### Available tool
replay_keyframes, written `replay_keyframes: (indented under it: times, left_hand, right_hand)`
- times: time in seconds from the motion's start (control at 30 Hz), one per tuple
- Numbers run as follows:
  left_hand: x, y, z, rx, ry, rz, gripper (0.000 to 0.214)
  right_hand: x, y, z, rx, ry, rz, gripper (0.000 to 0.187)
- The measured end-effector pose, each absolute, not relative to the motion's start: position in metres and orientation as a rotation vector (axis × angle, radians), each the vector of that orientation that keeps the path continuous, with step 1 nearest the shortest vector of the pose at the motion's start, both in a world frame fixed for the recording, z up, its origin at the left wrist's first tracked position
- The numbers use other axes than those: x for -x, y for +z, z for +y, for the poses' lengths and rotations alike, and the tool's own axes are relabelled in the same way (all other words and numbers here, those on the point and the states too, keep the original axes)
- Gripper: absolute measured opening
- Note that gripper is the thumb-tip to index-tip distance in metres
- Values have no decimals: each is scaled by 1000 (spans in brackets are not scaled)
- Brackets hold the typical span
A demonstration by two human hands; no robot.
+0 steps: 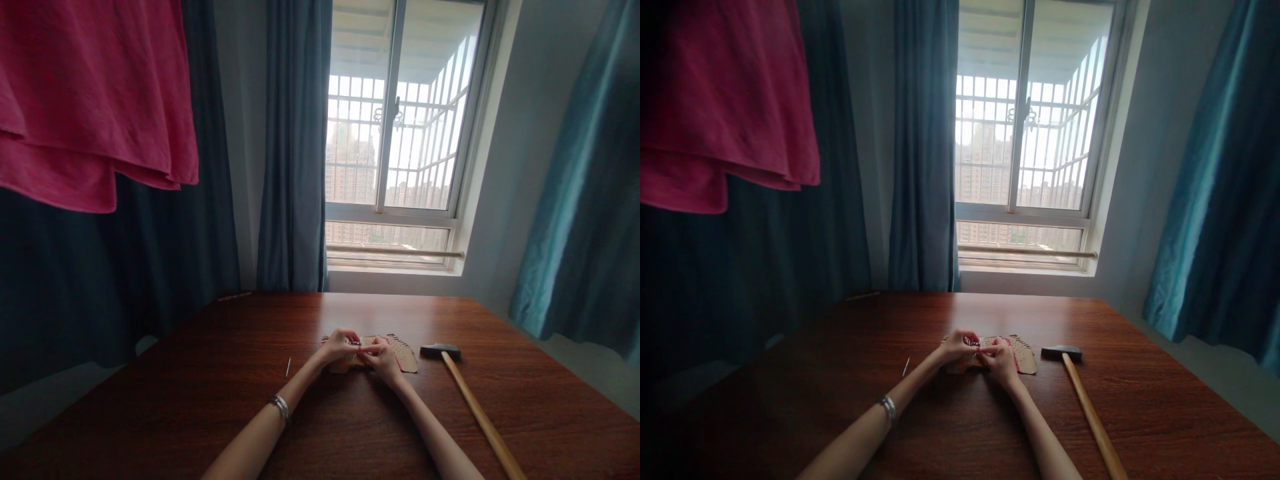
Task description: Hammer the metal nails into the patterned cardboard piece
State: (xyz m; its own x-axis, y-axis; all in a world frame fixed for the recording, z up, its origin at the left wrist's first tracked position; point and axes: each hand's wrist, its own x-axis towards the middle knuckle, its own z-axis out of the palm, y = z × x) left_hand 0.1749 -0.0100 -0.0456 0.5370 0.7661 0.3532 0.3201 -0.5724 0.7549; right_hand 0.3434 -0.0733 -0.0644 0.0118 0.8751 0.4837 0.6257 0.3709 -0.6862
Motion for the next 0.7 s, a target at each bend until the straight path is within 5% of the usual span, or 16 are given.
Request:
replay_keyframes:
  times: [0.7]
  left_hand:
    - [-175, -53, -6, -2055, 885, 893, 27]
  right_hand:
    - [-341, -56, -81, 1319, 327, -1704, 22]
